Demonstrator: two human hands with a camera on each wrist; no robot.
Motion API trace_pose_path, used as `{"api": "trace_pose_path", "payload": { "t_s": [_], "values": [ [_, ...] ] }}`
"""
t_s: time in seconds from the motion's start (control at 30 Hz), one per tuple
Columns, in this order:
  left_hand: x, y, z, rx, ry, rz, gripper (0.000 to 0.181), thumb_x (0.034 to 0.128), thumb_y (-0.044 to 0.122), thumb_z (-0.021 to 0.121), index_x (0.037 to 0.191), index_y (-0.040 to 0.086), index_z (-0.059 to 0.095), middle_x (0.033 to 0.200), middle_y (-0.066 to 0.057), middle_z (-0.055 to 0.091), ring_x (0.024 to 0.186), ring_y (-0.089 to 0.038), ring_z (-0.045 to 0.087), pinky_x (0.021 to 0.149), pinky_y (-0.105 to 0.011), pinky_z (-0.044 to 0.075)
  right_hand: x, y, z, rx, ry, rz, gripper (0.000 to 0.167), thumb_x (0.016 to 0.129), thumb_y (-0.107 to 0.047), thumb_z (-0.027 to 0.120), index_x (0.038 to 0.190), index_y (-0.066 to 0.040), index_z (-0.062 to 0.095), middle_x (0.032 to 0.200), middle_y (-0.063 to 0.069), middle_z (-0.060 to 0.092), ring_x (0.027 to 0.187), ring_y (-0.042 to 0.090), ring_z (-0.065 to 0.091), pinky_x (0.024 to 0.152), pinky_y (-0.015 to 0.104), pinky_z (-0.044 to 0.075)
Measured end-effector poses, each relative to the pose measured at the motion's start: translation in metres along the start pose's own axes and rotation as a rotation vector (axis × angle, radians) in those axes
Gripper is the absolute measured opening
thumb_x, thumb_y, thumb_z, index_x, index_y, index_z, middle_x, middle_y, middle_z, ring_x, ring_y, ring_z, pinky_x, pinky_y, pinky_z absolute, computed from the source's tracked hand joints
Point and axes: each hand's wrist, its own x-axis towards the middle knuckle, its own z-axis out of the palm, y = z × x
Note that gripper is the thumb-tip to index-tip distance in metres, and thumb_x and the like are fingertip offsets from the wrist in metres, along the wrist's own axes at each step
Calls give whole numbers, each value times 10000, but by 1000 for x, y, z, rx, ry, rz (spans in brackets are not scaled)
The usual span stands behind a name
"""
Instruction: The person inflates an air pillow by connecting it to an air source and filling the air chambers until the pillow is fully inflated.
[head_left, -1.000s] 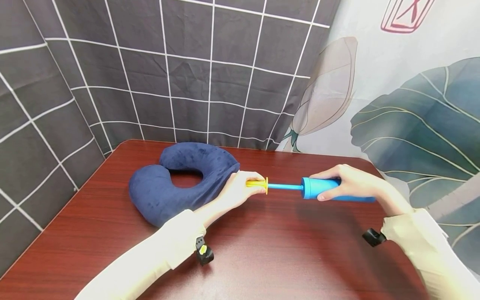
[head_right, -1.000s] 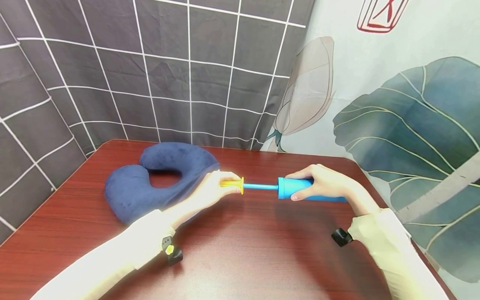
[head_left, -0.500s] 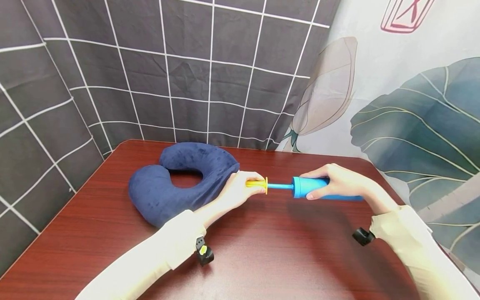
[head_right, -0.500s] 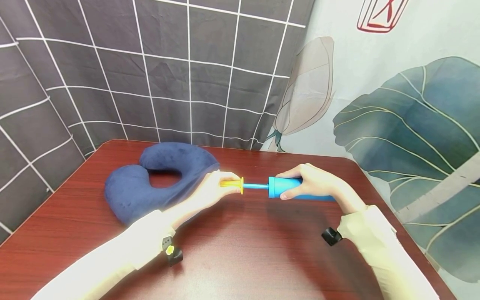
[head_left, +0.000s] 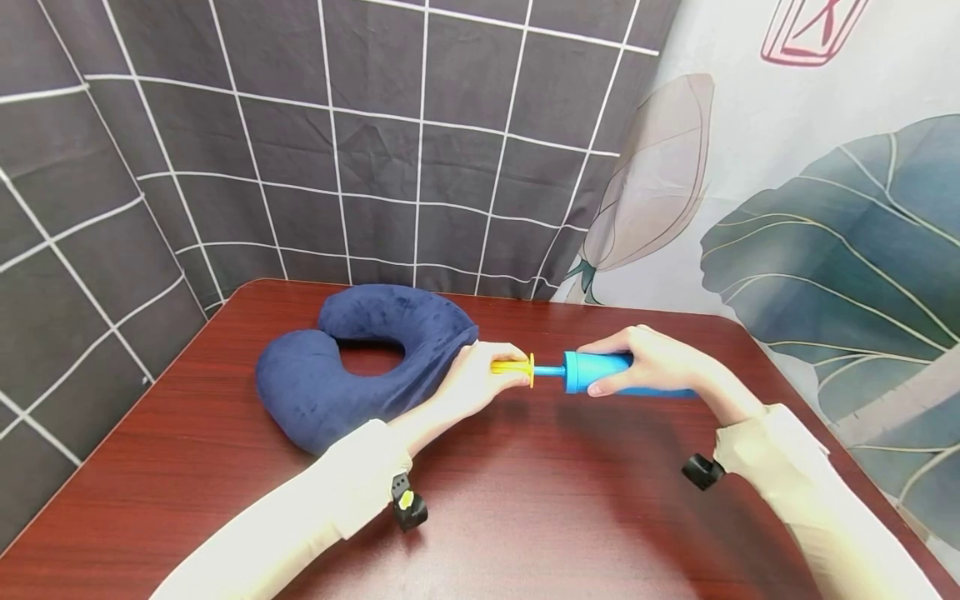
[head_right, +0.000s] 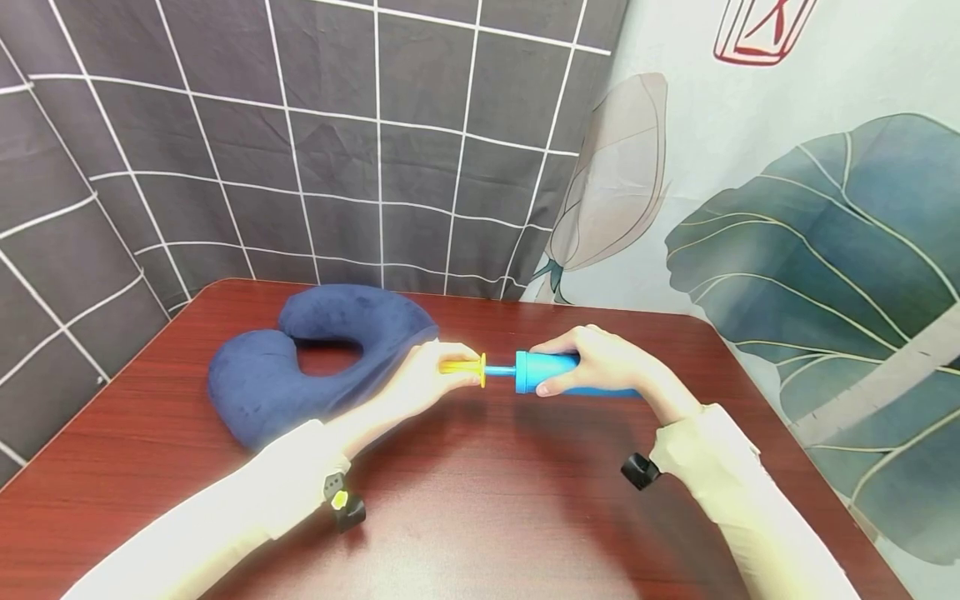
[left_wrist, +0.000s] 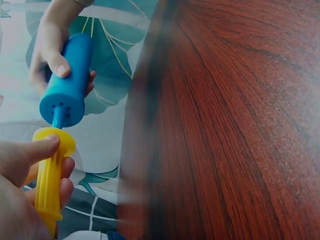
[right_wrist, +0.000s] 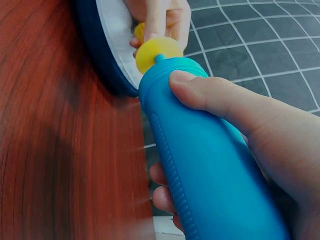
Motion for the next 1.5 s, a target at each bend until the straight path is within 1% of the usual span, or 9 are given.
{"api": "trace_pose_path", "payload": {
  "t_s": [0.13, 0.43, 0.8, 0.97, 1.1, 1.23, 1.33, 1.4, 1.5],
  "values": [
    [0, 0, 0, -5, -3, -11, 282, 836, 265, 790, 1088, 148, 742, 1033, -4, 742, 927, -163, 654, 923, -333, 526, 5, -4, 1, -9, 5, -13, 587, 770, -452, 817, 1273, -183, 676, 1036, -62, 730, 816, 82, 634, 694, 238, 529],
    [-1, 1, -1, -17, 2, -3, 271, 841, 266, 785, 1084, 154, 744, 1022, 1, 745, 933, -152, 668, 938, -339, 534, 17, -12, 6, -28, 14, -50, 569, 777, -465, 806, 1258, -185, 684, 1014, -62, 729, 801, 73, 618, 678, 242, 516],
    [-1, 1, -1, 3, -2, -10, 285, 855, 258, 768, 1112, 139, 738, 1066, -14, 743, 959, -181, 659, 942, -361, 522, 28, -22, 12, -15, 19, -76, 516, 779, -455, 807, 1230, -228, 698, 978, -95, 721, 783, 74, 605, 666, 240, 506],
    [1, 1, -3, 2, -25, 5, 273, 857, 261, 765, 1106, 151, 740, 1064, -10, 745, 954, -174, 655, 934, -346, 525, 27, -27, 11, -11, -11, -45, 518, 783, -460, 801, 1239, -240, 690, 1007, -98, 717, 812, 90, 611, 691, 258, 514],
    [2, 4, -6, -9, -56, 7, 251, 860, 245, 761, 1088, 139, 741, 1048, -19, 748, 948, -174, 662, 925, -335, 529, 27, -29, 10, -45, -28, -20, 522, 790, -462, 792, 1258, -263, 673, 1065, -98, 710, 852, 97, 612, 721, 269, 513],
    [3, 3, -8, -20, -77, -8, 224, 869, 231, 751, 1074, 140, 743, 1035, -16, 752, 951, -166, 669, 917, -305, 525, 28, -29, 11, -65, -36, -36, 527, 803, -443, 779, 1277, -248, 655, 1079, -79, 699, 862, 104, 603, 725, 274, 509],
    [6, 1, -12, -86, -83, -22, 228, 880, 211, 737, 1088, 120, 742, 1053, -37, 757, 968, -173, 685, 898, -275, 524, 29, -30, 13, -70, -54, -48, 537, 815, -425, 765, 1299, -236, 625, 1084, -56, 679, 884, 127, 591, 731, 284, 503],
    [8, -1, -16, -185, -84, -50, 234, 897, 178, 710, 1112, 89, 733, 1094, -71, 750, 1003, -197, 697, 910, -284, 530, 30, -31, 14, -75, -61, -53, 539, 820, -408, 758, 1308, -246, 598, 1085, -39, 665, 904, 145, 586, 740, 293, 499],
    [12, -3, -23, -355, -88, -122, 259, 929, 128, 648, 1167, 43, 704, 1170, -142, 718, 1067, -257, 686, 973, -348, 523, 31, -32, 16, -84, -63, -63, 541, 823, -386, 751, 1317, -276, 561, 1086, -23, 653, 924, 161, 584, 742, 301, 497]
  ]
}}
